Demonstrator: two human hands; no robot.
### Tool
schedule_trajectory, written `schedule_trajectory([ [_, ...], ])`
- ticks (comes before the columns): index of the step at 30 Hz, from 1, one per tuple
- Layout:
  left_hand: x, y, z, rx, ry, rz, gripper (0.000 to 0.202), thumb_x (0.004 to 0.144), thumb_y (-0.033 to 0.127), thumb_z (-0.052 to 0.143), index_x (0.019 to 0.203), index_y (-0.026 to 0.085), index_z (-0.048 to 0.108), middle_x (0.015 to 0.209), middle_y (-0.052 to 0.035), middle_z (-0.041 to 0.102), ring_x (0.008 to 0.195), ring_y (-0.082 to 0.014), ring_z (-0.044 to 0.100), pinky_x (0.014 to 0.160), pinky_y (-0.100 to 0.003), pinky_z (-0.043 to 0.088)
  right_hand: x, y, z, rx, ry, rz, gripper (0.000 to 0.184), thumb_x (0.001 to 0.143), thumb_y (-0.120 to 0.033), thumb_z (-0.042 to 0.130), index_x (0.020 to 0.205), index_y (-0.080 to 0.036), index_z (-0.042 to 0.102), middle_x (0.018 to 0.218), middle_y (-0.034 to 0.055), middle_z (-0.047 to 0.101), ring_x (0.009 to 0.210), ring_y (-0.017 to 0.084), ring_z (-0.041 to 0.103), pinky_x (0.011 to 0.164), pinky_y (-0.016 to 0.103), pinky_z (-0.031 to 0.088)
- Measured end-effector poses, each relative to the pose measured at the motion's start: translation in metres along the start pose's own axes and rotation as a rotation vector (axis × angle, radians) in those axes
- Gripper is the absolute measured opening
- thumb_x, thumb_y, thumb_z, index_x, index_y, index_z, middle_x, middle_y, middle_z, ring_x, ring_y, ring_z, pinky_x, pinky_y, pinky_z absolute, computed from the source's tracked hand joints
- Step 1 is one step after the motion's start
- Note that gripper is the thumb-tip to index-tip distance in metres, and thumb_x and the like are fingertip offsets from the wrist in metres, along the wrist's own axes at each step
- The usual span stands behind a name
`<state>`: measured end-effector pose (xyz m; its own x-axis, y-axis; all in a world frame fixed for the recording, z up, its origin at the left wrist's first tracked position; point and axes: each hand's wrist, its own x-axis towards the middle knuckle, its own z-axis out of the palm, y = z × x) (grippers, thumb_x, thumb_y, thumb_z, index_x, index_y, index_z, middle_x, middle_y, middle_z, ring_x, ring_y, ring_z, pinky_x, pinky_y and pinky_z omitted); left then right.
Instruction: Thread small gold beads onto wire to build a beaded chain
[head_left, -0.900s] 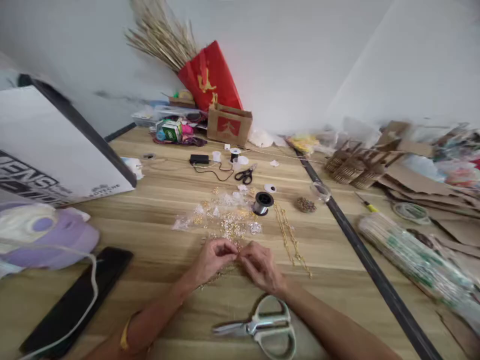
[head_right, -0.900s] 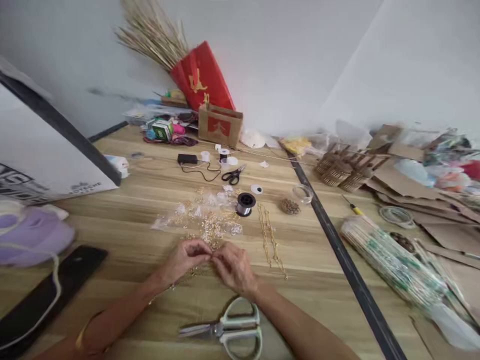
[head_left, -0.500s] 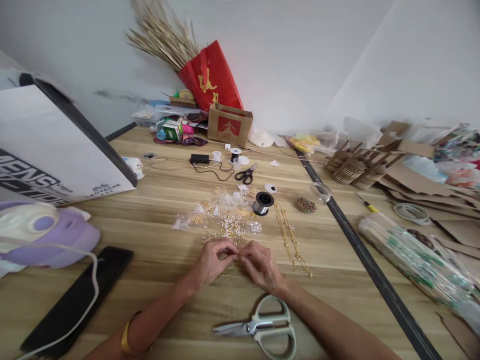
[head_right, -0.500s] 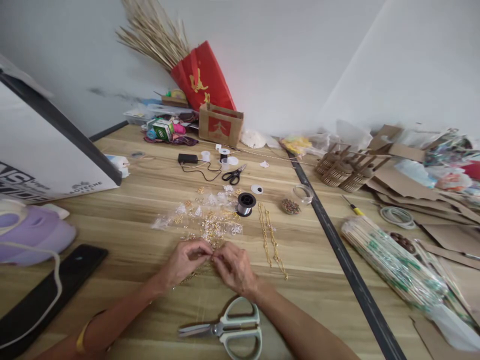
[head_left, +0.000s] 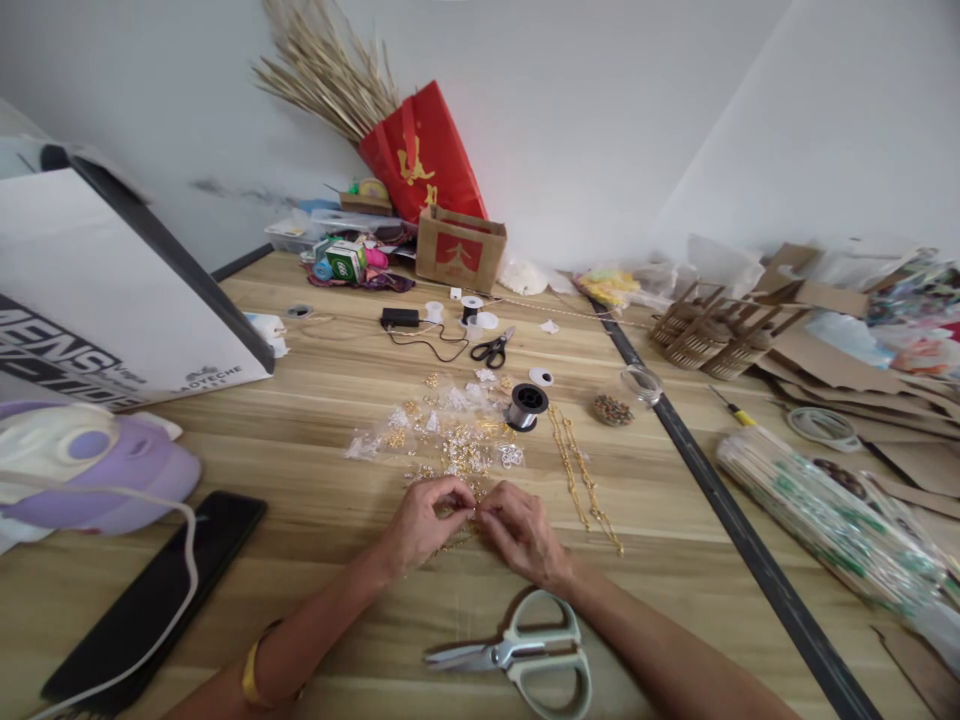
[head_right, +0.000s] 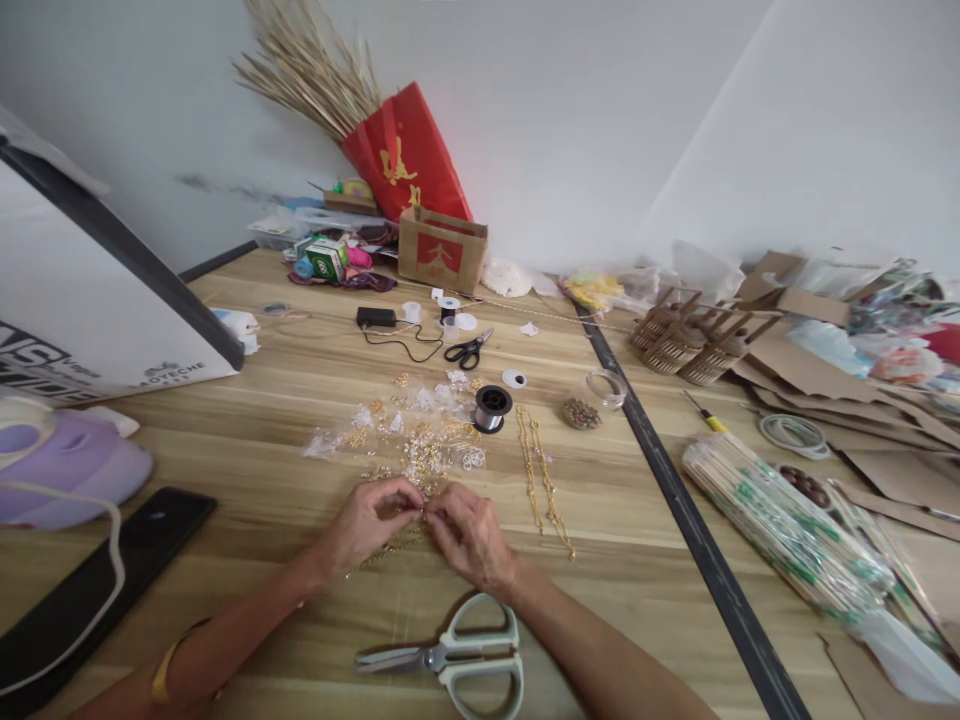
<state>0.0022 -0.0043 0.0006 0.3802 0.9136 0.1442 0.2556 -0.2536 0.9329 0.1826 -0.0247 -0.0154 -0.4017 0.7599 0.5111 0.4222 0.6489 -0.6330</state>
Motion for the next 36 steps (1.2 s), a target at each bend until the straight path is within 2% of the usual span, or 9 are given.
schedule_trajectory([
  [5,0.0001,-0.0016,-0.0026,-0.100,-0.019,-0.059,0.003,0.071,0.013,0.063,0.069,0.014,0.065,0.070,-0.0030,0.069,0.069,-0.0151,0.064,0.068,-0.024,0.051,-0.0002,0.0022,0.0011,-0.010,0.011,-0.014,0.014,0.094,-0.024,0.048,0.089,-0.019,0.060,0.076,0.0040,0.062,0.069,0.015,0.058,0.061,0.025,0.046],
  [12,0.0019,-0.0067,-0.0035,-0.163,-0.026,-0.059,0.004,0.071,0.014,0.064,0.069,0.014,0.068,0.072,-0.0036,0.070,0.070,-0.0150,0.064,0.069,-0.024,0.051,0.0009,0.0013,0.0011,-0.003,0.016,-0.006,0.013,0.094,-0.024,0.049,0.090,-0.020,0.061,0.076,0.0041,0.064,0.070,0.015,0.059,0.063,0.025,0.047],
  [22,0.0016,-0.0050,-0.0044,-0.169,-0.035,-0.037,0.004,0.072,0.015,0.064,0.070,0.014,0.067,0.072,-0.0043,0.069,0.070,-0.0152,0.063,0.068,-0.025,0.051,-0.0009,0.0012,0.0030,0.015,0.072,0.020,0.008,0.091,-0.026,0.054,0.088,-0.019,0.055,0.072,0.0019,0.062,0.062,0.013,0.057,0.057,0.022,0.046],
  [36,0.0012,-0.0060,-0.0040,-0.132,-0.053,-0.046,0.004,0.072,0.013,0.064,0.070,0.014,0.068,0.072,-0.0037,0.068,0.070,-0.0150,0.063,0.067,-0.025,0.049,0.0009,0.0002,0.0008,0.012,0.034,0.001,0.012,0.093,-0.023,0.049,0.087,-0.019,0.059,0.073,0.0031,0.062,0.065,0.014,0.057,0.059,0.024,0.046],
])
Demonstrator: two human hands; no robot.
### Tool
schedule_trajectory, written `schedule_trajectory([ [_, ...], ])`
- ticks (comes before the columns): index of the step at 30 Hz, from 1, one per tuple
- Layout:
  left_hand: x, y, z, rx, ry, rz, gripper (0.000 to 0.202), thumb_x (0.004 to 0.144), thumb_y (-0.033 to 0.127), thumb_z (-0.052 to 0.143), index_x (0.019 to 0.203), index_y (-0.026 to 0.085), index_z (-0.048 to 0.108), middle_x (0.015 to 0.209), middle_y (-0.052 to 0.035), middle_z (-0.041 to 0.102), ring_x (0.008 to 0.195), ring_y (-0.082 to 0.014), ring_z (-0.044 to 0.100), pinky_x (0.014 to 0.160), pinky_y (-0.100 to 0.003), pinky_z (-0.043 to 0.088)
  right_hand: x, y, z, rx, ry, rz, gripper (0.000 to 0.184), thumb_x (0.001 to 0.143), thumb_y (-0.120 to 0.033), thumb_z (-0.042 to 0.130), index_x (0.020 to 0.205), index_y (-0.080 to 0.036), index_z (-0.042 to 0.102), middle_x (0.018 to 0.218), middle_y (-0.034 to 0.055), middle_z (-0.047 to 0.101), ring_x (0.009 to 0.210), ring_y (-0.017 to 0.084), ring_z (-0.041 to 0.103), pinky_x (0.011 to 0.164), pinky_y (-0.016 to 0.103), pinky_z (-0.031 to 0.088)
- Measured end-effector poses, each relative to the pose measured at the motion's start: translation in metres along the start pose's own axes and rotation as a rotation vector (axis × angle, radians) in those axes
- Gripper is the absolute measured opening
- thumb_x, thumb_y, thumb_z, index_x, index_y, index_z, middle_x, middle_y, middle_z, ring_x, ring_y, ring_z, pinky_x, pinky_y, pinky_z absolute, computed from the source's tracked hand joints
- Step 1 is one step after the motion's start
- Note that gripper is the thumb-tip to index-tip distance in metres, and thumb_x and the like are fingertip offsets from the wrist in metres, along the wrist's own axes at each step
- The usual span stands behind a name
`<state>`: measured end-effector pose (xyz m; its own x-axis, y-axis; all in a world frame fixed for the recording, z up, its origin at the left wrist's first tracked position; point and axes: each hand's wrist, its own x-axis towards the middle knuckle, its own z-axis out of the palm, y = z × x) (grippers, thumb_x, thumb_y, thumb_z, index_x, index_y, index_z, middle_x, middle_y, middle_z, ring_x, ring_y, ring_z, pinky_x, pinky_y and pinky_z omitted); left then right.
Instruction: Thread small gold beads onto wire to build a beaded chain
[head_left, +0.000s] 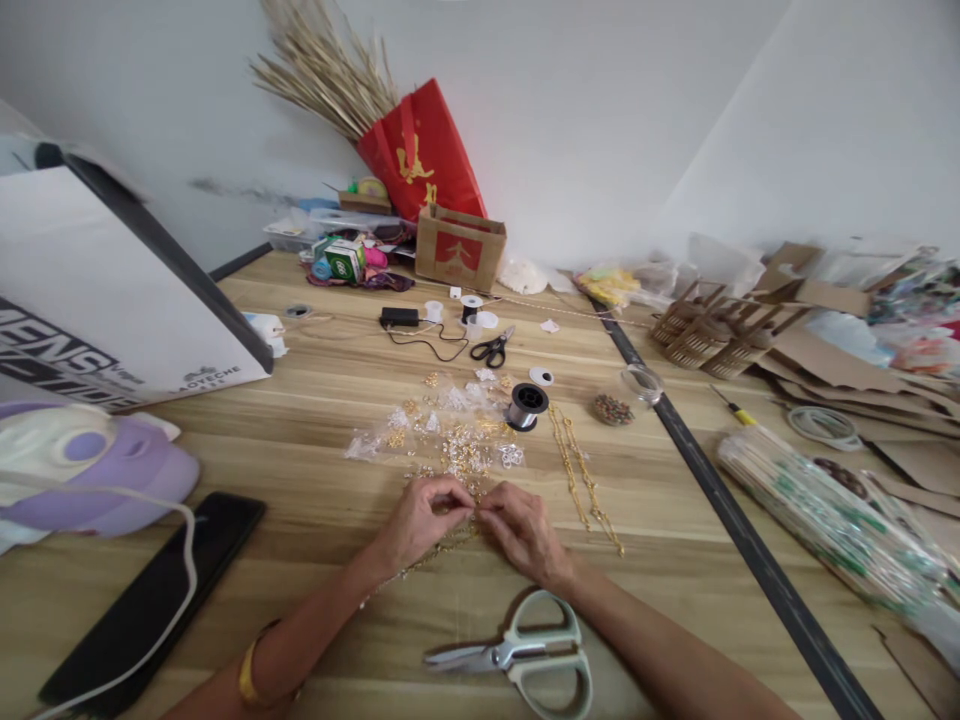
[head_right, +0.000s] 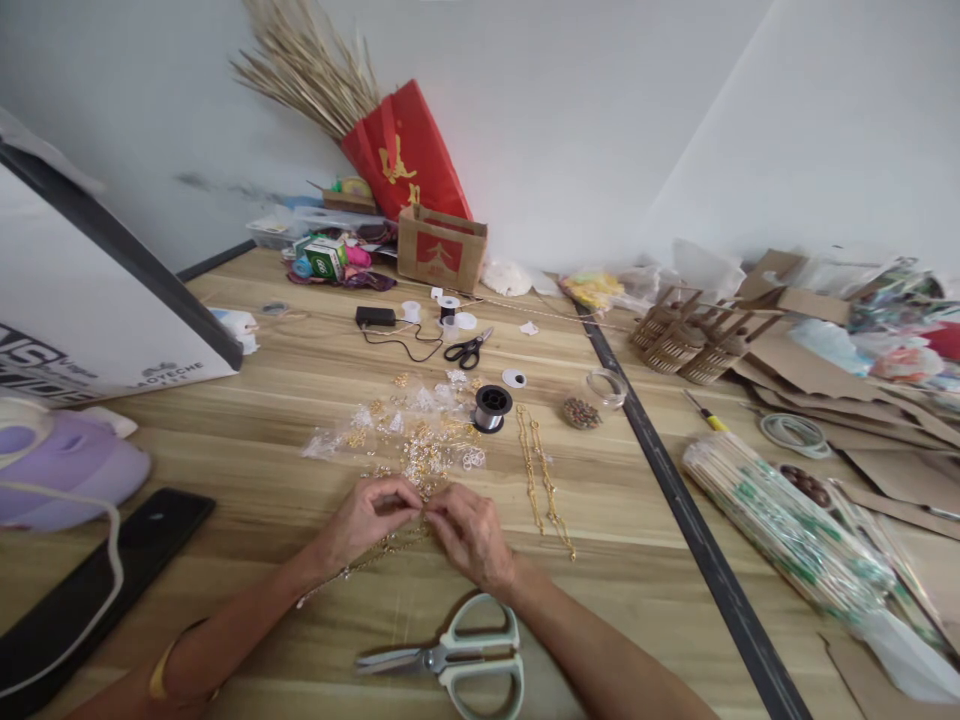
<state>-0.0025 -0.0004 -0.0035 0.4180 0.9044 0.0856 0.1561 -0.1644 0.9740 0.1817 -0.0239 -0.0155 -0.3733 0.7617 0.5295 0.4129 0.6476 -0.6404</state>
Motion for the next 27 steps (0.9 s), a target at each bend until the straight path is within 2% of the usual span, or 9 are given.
schedule_trajectory([
  [7,0.0012,0.0000,-0.0006,-0.015,0.005,0.007,0.005,0.071,0.013,0.065,0.069,0.014,0.068,0.071,-0.0033,0.068,0.070,-0.0149,0.062,0.068,-0.025,0.048,0.0003,0.0002,-0.0005,0.002,-0.013,-0.005,0.013,0.094,-0.023,0.049,0.087,-0.019,0.059,0.074,0.0037,0.063,0.066,0.014,0.058,0.060,0.024,0.047],
  [11,0.0012,-0.0006,-0.0007,-0.097,0.009,-0.072,0.002,0.069,0.016,0.068,0.070,0.014,0.068,0.069,-0.0028,0.069,0.068,-0.0148,0.062,0.068,-0.026,0.049,0.0002,0.0005,-0.0002,0.011,-0.019,-0.007,0.012,0.093,-0.024,0.050,0.088,-0.020,0.060,0.074,0.0038,0.064,0.067,0.014,0.060,0.061,0.024,0.048],
  [16,0.0018,-0.0012,-0.0015,-0.215,0.019,-0.160,0.015,0.065,0.022,0.074,0.076,0.014,0.067,0.070,-0.0024,0.069,0.067,-0.0145,0.062,0.066,-0.025,0.049,-0.0028,0.0034,0.0025,0.011,0.001,0.035,0.011,0.092,-0.028,0.053,0.090,-0.019,0.059,0.074,0.0030,0.065,0.064,0.014,0.060,0.059,0.023,0.048],
  [27,0.0032,0.0041,-0.0025,-0.234,0.008,-0.159,0.014,0.067,0.023,0.073,0.075,0.014,0.068,0.070,-0.0022,0.068,0.070,-0.0146,0.061,0.069,-0.025,0.048,-0.0019,0.0040,0.0028,0.001,-0.030,0.005,0.010,0.090,-0.028,0.055,0.094,-0.020,0.058,0.076,0.0032,0.063,0.065,0.014,0.057,0.059,0.024,0.046],
])
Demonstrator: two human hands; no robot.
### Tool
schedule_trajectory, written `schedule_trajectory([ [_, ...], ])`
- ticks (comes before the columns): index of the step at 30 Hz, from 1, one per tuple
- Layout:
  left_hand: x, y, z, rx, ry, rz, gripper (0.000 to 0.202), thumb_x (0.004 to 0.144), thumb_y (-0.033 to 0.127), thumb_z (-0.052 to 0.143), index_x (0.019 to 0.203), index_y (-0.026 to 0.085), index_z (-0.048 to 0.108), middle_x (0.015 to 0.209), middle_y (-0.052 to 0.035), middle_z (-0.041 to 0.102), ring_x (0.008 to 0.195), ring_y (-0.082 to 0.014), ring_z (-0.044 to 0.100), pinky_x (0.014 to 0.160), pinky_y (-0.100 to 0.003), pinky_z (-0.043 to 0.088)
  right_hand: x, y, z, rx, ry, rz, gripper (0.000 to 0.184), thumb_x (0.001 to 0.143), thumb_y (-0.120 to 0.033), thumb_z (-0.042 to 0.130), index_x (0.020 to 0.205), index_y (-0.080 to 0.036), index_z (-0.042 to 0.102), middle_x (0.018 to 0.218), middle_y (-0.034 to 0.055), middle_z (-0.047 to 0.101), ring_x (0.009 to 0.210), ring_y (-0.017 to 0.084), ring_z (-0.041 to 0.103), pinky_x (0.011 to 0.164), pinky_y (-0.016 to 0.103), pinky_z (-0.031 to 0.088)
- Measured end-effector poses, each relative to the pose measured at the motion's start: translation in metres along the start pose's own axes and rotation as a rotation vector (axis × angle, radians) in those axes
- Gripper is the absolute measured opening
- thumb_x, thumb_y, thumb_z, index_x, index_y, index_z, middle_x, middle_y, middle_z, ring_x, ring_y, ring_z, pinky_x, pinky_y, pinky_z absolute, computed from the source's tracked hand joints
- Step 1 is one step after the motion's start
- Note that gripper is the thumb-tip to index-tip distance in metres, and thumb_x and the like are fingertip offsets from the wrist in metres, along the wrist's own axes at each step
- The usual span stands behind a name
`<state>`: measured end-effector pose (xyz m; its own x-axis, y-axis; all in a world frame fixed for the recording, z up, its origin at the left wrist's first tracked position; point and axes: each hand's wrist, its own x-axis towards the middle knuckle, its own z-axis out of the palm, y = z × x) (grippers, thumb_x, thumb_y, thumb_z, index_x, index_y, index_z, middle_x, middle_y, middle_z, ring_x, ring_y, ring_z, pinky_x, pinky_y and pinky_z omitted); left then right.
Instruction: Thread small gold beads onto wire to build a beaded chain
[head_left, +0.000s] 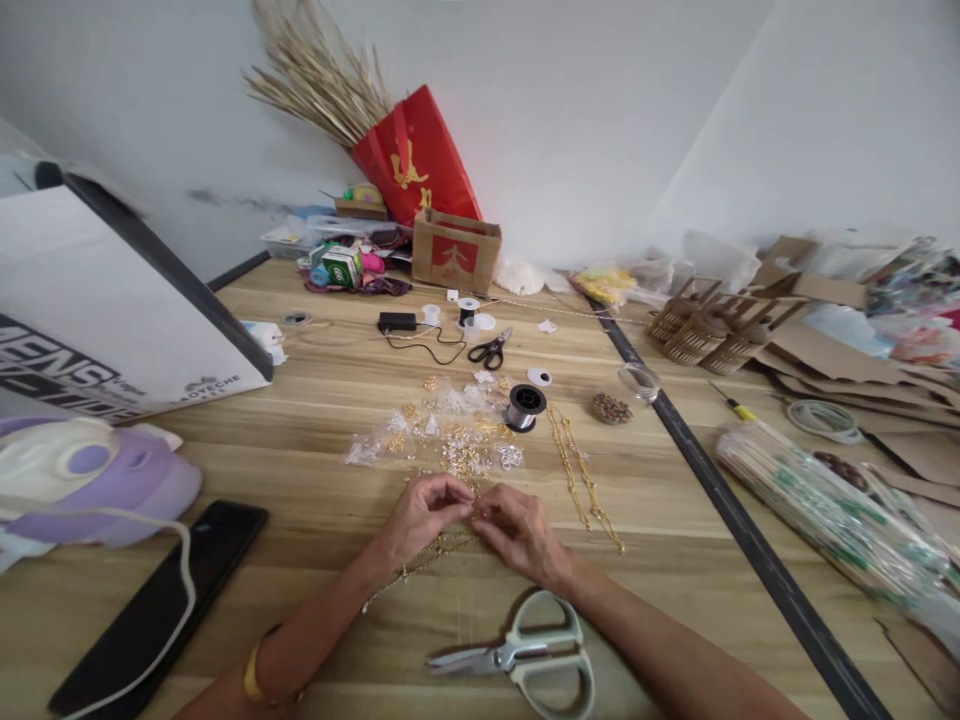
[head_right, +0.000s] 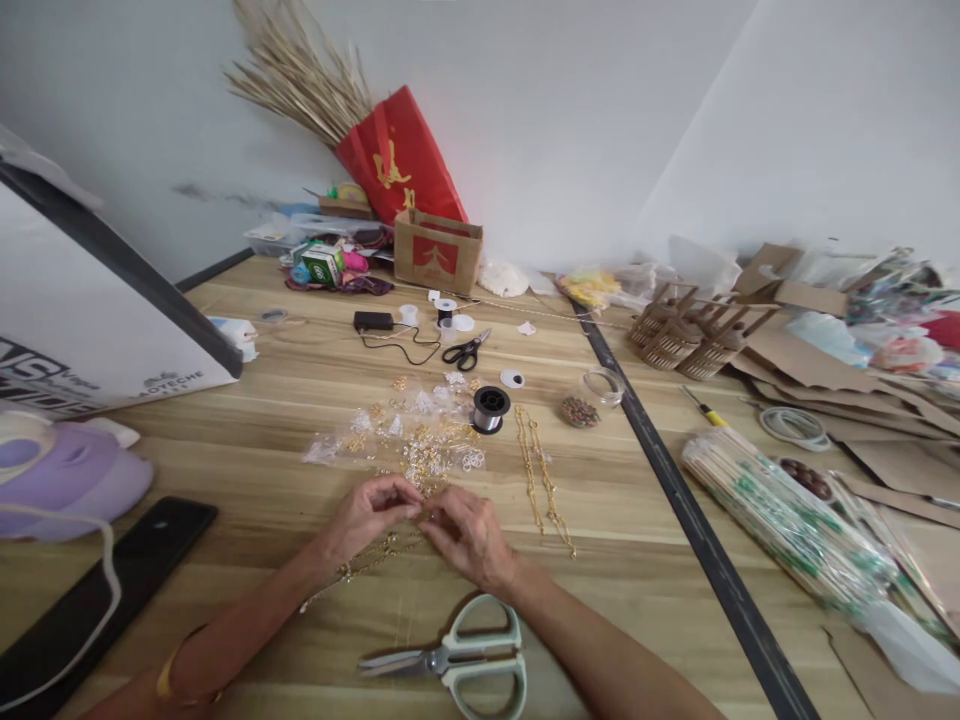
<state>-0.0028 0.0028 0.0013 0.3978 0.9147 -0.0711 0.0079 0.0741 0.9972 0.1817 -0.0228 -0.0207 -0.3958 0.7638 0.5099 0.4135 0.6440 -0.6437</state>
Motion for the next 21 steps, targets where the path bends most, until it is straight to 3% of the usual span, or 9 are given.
schedule_trajectory([
  [9,0.0012,-0.0027,-0.0002,0.041,0.000,-0.032,0.017,0.066,0.025,0.074,0.076,0.013,0.067,0.070,-0.0026,0.068,0.068,-0.0147,0.061,0.066,-0.025,0.047,0.0020,0.0017,-0.0008,0.020,0.013,-0.018,0.015,0.088,-0.029,0.059,0.098,-0.020,0.056,0.084,0.0062,0.063,0.073,0.017,0.058,0.063,0.027,0.047],
  [14,0.0004,-0.0006,0.0002,0.078,0.022,-0.046,0.017,0.067,0.025,0.073,0.078,0.014,0.067,0.071,-0.0023,0.067,0.069,-0.0147,0.061,0.067,-0.025,0.048,0.0039,-0.0016,-0.0032,0.021,0.012,-0.033,0.007,0.091,-0.020,0.050,0.092,-0.020,0.057,0.078,0.0042,0.062,0.069,0.015,0.056,0.061,0.025,0.044],
  [18,0.0006,0.0001,-0.0006,0.069,0.070,-0.055,0.015,0.066,0.022,0.072,0.077,0.014,0.066,0.069,-0.0008,0.066,0.067,-0.0135,0.060,0.064,-0.023,0.048,0.0038,-0.0027,-0.0033,-0.030,0.068,0.014,0.006,0.089,-0.020,0.051,0.088,-0.018,0.057,0.067,0.0006,0.056,0.058,0.013,0.050,0.054,0.023,0.039],
  [21,0.0010,-0.0005,-0.0004,0.064,0.087,-0.058,0.015,0.065,0.020,0.072,0.078,0.014,0.066,0.069,-0.0004,0.065,0.065,-0.0128,0.060,0.063,-0.022,0.047,0.0030,-0.0017,-0.0040,-0.009,0.118,0.135,0.009,0.089,-0.024,0.051,0.083,-0.018,0.056,0.056,-0.0040,0.047,0.049,0.010,0.043,0.048,0.022,0.034],
])
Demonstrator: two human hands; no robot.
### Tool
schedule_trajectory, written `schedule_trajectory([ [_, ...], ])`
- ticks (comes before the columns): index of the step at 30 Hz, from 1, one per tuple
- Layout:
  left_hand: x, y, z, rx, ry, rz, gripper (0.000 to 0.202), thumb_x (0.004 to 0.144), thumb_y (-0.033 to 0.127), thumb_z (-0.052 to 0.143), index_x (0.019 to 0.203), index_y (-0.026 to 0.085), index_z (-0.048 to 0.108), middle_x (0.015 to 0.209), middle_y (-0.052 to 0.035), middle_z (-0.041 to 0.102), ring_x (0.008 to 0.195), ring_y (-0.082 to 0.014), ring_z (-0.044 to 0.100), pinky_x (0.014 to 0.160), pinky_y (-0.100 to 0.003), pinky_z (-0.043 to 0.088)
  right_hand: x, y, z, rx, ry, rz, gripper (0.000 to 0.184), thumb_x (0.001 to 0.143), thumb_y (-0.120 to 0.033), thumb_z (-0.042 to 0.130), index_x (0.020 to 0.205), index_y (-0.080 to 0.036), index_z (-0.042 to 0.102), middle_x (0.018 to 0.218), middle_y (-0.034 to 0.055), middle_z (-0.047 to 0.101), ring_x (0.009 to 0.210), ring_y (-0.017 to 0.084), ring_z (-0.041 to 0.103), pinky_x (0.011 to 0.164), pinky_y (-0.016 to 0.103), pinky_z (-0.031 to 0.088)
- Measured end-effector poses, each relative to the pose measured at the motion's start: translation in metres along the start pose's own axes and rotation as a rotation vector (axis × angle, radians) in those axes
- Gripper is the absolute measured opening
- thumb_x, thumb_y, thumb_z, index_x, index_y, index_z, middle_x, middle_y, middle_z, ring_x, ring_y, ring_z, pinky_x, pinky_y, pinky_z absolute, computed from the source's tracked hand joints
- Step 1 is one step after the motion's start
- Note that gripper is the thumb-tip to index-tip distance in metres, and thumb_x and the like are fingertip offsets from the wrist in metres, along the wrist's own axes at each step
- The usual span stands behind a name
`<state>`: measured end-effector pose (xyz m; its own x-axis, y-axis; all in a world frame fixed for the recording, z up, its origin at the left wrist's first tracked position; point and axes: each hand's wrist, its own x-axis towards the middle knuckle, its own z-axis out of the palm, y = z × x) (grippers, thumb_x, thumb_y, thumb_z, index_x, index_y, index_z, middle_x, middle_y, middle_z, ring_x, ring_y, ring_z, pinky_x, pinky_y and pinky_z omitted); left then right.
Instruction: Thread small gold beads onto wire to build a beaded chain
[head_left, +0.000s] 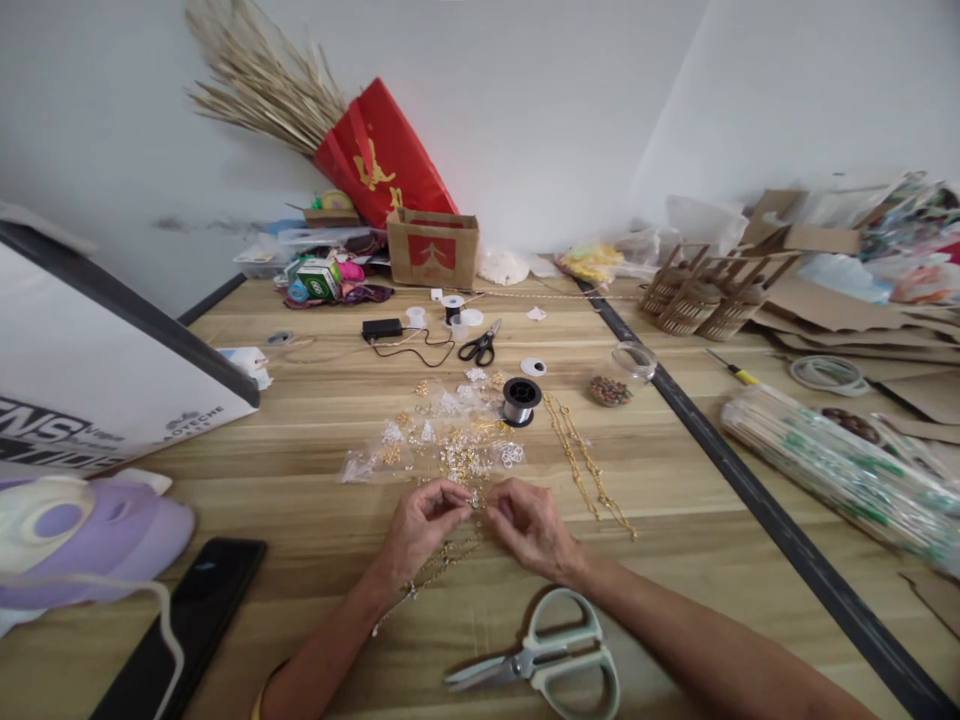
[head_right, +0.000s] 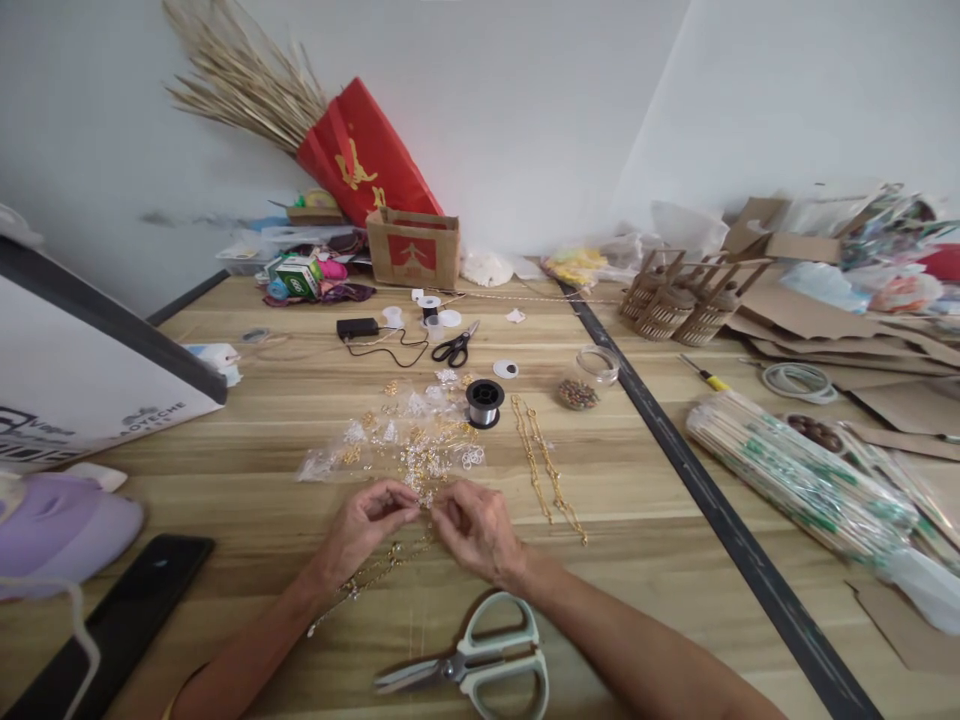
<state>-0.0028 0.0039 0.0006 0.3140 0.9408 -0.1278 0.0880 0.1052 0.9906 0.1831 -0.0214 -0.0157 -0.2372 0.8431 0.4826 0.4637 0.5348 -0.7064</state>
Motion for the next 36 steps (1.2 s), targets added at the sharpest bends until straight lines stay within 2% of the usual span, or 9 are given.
schedule_trajectory([
  [2,0.0001,-0.0004,0.0008,0.003,0.006,0.000,0.015,0.065,0.020,0.071,0.078,0.014,0.066,0.068,-0.0003,0.065,0.065,-0.0123,0.059,0.062,-0.021,0.047,0.0002,0.0011,-0.0017,0.038,0.024,0.092,0.013,0.091,-0.026,0.050,0.082,-0.018,0.055,0.054,-0.0049,0.045,0.047,0.010,0.042,0.047,0.022,0.034],
  [4,0.0000,-0.0006,0.0017,0.003,0.016,0.005,0.015,0.064,0.019,0.072,0.077,0.014,0.067,0.068,-0.0003,0.065,0.065,-0.0122,0.059,0.062,-0.021,0.046,0.0008,0.0019,-0.0038,0.073,0.068,0.111,0.015,0.092,-0.026,0.047,0.083,-0.018,0.055,0.061,-0.0022,0.052,0.055,0.012,0.048,0.053,0.022,0.039],
  [6,-0.0003,-0.0002,0.0026,0.001,0.017,0.010,0.015,0.064,0.019,0.071,0.078,0.014,0.067,0.068,-0.0006,0.065,0.066,-0.0125,0.059,0.063,-0.021,0.047,0.0013,0.0019,-0.0056,0.088,0.101,0.059,0.013,0.092,-0.026,0.047,0.087,-0.018,0.056,0.071,0.0011,0.057,0.065,0.014,0.054,0.061,0.025,0.044],
  [9,-0.0011,0.0009,0.0036,0.003,0.002,0.023,0.014,0.065,0.019,0.071,0.078,0.014,0.067,0.069,-0.0010,0.066,0.067,-0.0133,0.060,0.065,-0.022,0.048,0.0013,0.0007,-0.0061,0.071,0.049,-0.080,0.011,0.089,-0.027,0.054,0.096,-0.019,0.056,0.083,0.0052,0.062,0.076,0.017,0.057,0.069,0.029,0.047],
  [14,-0.0023,0.0008,0.0039,0.034,-0.011,0.054,0.013,0.066,0.019,0.069,0.078,0.015,0.067,0.070,-0.0014,0.067,0.068,-0.0141,0.062,0.068,-0.024,0.049,0.0019,-0.0004,-0.0025,0.030,-0.063,-0.220,0.008,0.091,-0.023,0.052,0.094,-0.020,0.058,0.082,0.0060,0.062,0.075,0.017,0.057,0.065,0.028,0.047],
  [24,-0.0021,-0.0021,0.0034,0.116,-0.016,0.118,0.009,0.069,0.018,0.065,0.077,0.015,0.066,0.074,-0.0027,0.068,0.071,-0.0153,0.064,0.070,-0.025,0.051,0.0013,0.0027,-0.0003,-0.003,-0.087,-0.170,0.011,0.092,-0.018,0.050,0.091,-0.020,0.061,0.079,0.0049,0.061,0.071,0.015,0.056,0.063,0.025,0.045],
  [28,-0.0019,-0.0004,0.0031,0.143,0.034,0.112,0.009,0.069,0.018,0.064,0.077,0.016,0.066,0.073,-0.0025,0.068,0.072,-0.0154,0.064,0.071,-0.025,0.052,0.0009,0.0020,-0.0014,-0.040,-0.117,-0.123,0.015,0.093,-0.019,0.046,0.089,-0.019,0.060,0.080,0.0057,0.060,0.072,0.016,0.055,0.063,0.026,0.044],
  [30,-0.0015,0.0005,0.0019,0.155,0.071,0.107,0.009,0.069,0.019,0.064,0.076,0.016,0.066,0.073,-0.0024,0.068,0.072,-0.0157,0.064,0.071,-0.025,0.052,0.0011,0.0019,-0.0018,-0.036,-0.089,-0.099,0.016,0.093,-0.020,0.044,0.087,-0.018,0.058,0.079,0.0057,0.059,0.071,0.016,0.054,0.063,0.026,0.043],
  [36,0.0025,0.0042,-0.0043,0.243,0.133,0.146,0.009,0.073,0.024,0.062,0.076,0.016,0.066,0.075,-0.0024,0.069,0.073,-0.0172,0.065,0.070,-0.028,0.053,0.0044,0.0058,-0.0007,0.042,0.140,0.055,0.014,0.090,-0.020,0.047,0.079,-0.018,0.055,0.072,0.0027,0.057,0.068,0.015,0.053,0.062,0.026,0.042],
])
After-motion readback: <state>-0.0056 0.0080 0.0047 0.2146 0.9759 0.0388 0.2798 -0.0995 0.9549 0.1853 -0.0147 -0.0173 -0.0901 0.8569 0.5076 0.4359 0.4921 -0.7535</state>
